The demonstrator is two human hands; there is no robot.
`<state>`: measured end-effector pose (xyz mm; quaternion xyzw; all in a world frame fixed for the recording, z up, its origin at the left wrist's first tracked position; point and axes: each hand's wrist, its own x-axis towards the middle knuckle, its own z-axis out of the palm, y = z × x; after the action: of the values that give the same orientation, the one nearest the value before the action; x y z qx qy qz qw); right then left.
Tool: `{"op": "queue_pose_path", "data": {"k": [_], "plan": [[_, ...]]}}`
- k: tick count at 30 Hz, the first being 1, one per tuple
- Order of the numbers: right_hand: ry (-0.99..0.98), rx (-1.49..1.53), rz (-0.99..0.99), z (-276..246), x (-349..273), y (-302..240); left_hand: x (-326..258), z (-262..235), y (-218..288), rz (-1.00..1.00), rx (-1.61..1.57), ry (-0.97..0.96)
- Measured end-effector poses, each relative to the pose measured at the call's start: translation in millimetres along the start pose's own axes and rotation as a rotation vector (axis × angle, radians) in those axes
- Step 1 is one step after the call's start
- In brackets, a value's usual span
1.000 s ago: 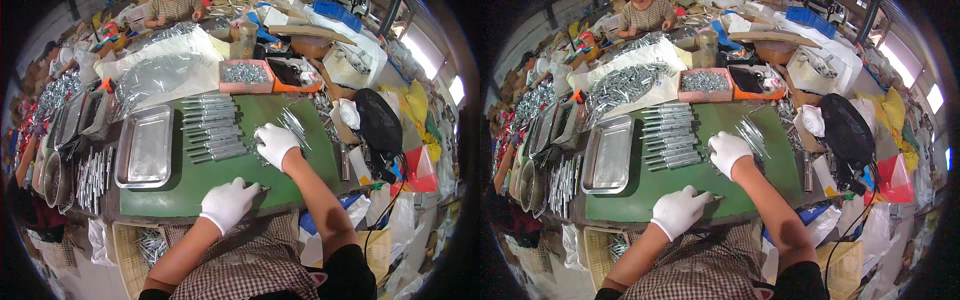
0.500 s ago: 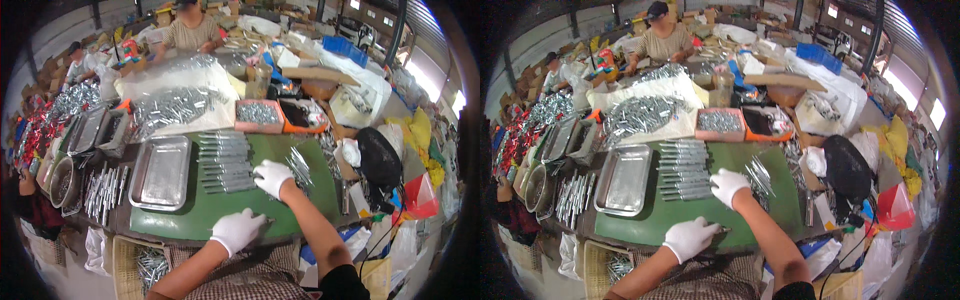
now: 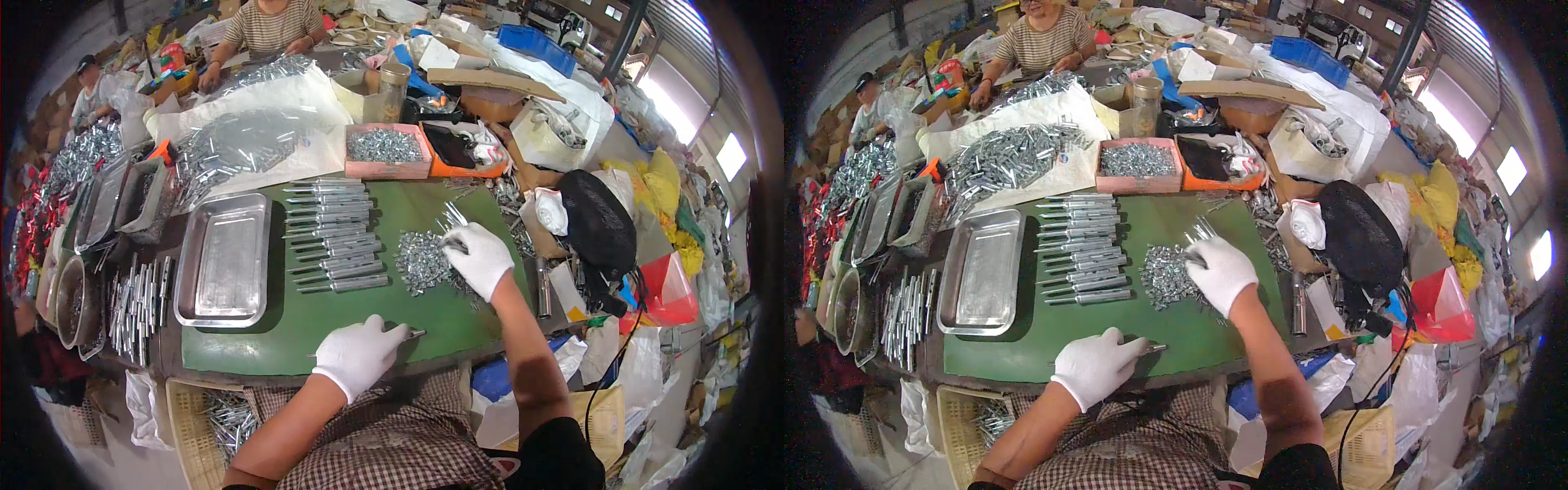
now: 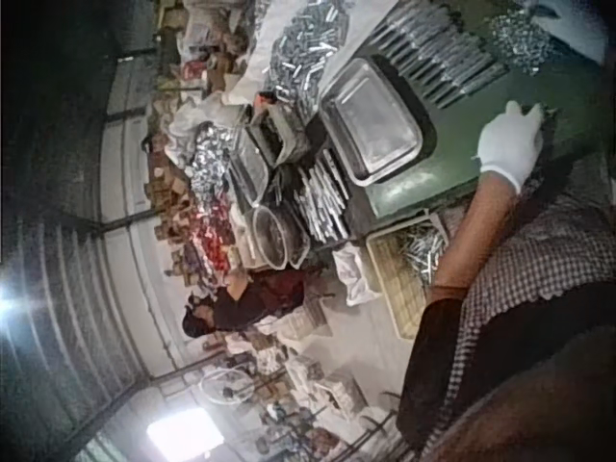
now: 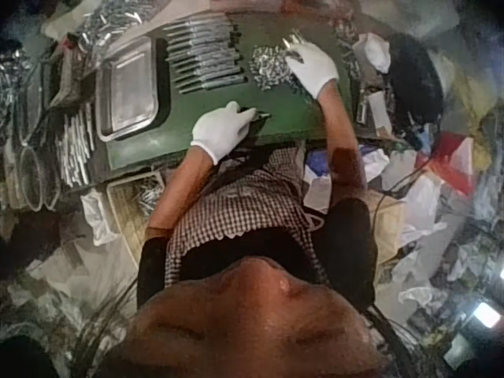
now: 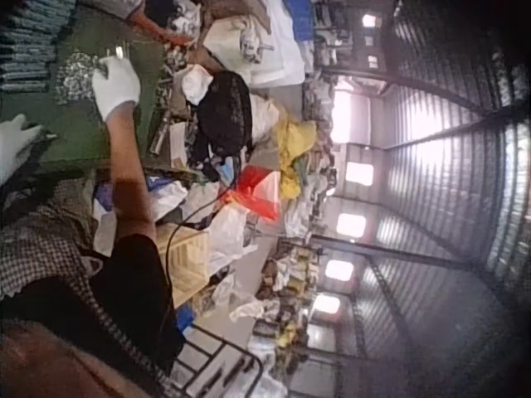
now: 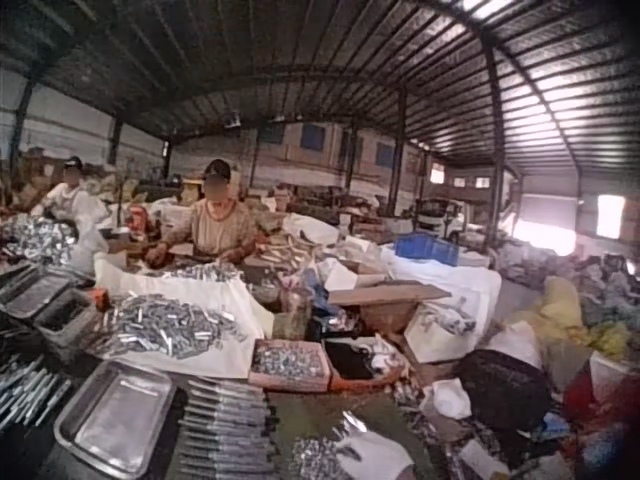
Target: Assembling small metal components by inserting pins into cylinders at a factory workbench.
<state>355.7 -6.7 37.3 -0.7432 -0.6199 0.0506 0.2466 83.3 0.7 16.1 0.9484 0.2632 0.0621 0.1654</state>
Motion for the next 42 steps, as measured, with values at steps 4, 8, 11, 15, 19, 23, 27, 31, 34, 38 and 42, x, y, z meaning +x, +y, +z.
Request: {"op": "queue_pose_path", "data": {"k": [4,8,11,15,19,23,27,31,34,38,42], "plan": [[-0.079,-0.031,0.008,10.2,-6.2,18.6,1.8,4.1,5.8,-0.017,0.001,-0.012],[-0.04,-0.085,0.016,21.4,-0.9,11.2,1.7,7.2,6.7,-0.017,-0.025,0.042],[-0.079,-0.096,0.037,13.5,8.7,1.0,1.6,6.5,6.8,-0.021,-0.019,0.041],[-0.156,-0.199,0.018,21.3,20.3,-2.8,1.8,7.1,5.3,-0.001,-0.016,0.047],[-0.216,-0.259,-0.035,21.1,23.0,-4.2,1.7,5.2,6.0,-0.01,-0.035,0.044],[-0.126,-0.175,-0.108,16.9,14.2,-10.0,2.7,7.6,4.7,-0.012,-0.017,0.028],[-0.125,0.14,-0.075,13.4,-29.3,-26.0,0.8,7.6,2.5,-0.021,-0.046,0.053],[-0.301,0.405,0.023,15.6,-82.7,-33.0,1.8,7.6,6.2,-0.034,-0.055,0.071],[-0.284,0.378,-0.003,22.9,-98.8,-39.2,2.4,5.6,7.8,-0.057,-0.059,0.059],[-0.213,0.364,-0.021,25.2,-102.3,-44.5,2.4,5.2,7.7,-0.076,-0.063,0.064],[-0.203,0.272,-0.028,29.0,-101.5,-43.5,0.2,4.7,8.7,-0.081,-0.067,0.082]]}}
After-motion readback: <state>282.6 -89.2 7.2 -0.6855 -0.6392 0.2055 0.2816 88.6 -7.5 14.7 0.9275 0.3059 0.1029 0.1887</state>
